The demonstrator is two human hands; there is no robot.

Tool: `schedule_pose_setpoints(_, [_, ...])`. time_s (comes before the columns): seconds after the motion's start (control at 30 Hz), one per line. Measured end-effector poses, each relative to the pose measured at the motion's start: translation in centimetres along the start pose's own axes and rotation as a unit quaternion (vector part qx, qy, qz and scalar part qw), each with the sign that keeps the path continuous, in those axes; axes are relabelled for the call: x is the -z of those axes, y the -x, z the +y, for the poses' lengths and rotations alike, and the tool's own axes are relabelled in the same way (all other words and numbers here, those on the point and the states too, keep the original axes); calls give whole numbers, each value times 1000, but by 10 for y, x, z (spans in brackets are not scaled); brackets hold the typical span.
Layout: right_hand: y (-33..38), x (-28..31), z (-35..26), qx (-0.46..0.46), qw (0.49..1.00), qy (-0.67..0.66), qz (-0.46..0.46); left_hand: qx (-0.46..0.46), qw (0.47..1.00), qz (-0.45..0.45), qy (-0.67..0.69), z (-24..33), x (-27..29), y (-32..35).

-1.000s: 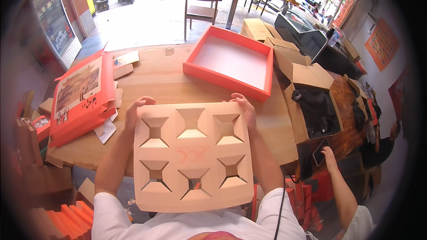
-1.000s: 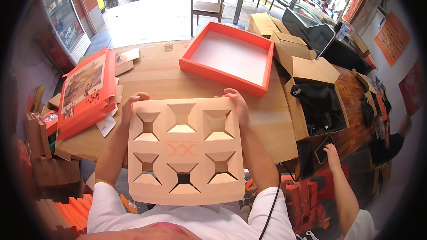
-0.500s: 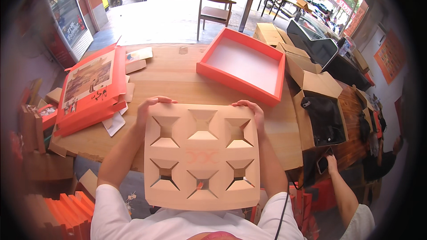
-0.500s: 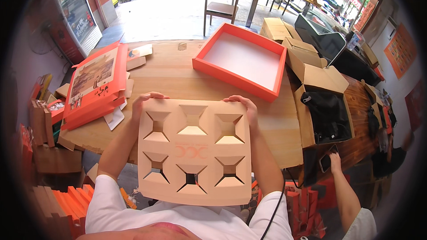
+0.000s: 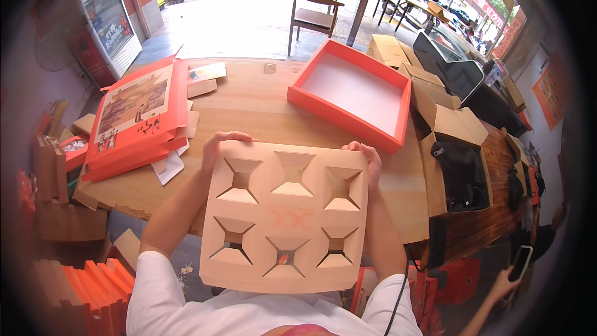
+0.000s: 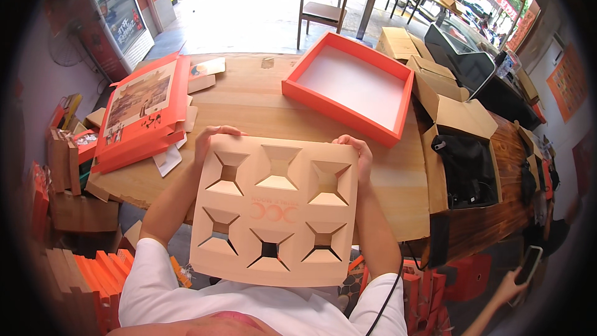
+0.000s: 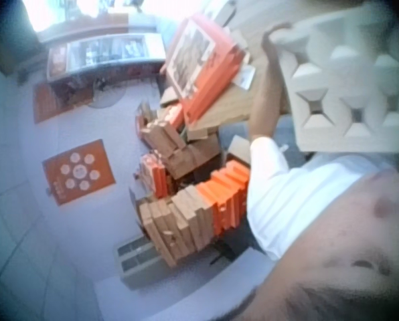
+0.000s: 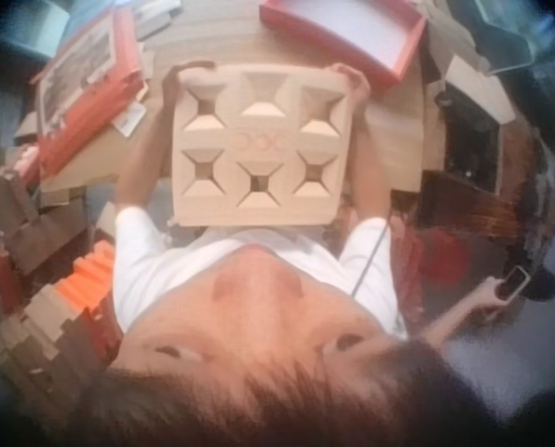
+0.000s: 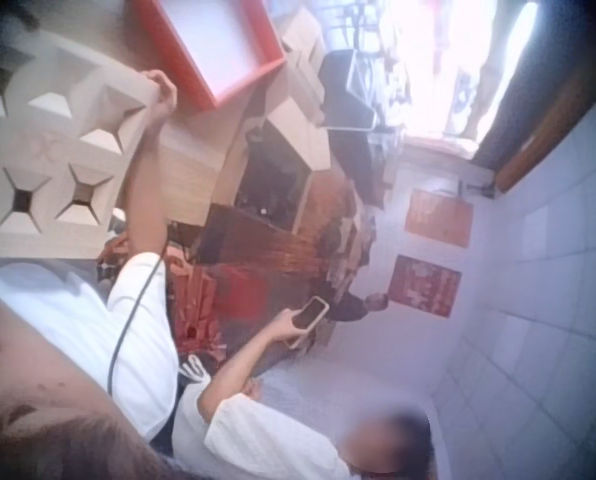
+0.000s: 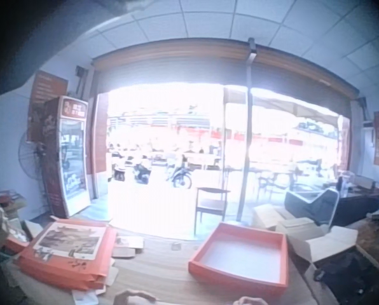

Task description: The person assembles cardboard packaging by hand, placing a shaped insert into a red box lid and pressing it down to secure it.

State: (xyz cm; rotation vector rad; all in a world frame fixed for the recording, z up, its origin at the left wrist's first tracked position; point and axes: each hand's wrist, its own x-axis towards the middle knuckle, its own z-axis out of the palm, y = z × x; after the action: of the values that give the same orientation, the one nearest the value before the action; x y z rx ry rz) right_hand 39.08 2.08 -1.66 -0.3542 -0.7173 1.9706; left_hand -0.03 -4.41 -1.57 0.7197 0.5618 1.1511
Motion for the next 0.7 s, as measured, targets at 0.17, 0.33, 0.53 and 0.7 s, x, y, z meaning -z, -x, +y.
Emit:
schedule_pose_setpoints(0.17, [0,-2,-2,-2,992,55,111,-3,999,32,-10,1,1,3])
schedule_pose_setpoints(0.33, [0,7,-5,-31,992,38,113,-20,997,49,-48,10,-26,7])
schedule_pose_setpoints(0.53, [-2,10,-6,-12,993,68,100,-42,993,-13,-109,10,-4,1])
schedule_pose_setpoints(0.7, [-4,11,-3,23,972,163,167,-18,991,123,-46,10,-13,5])
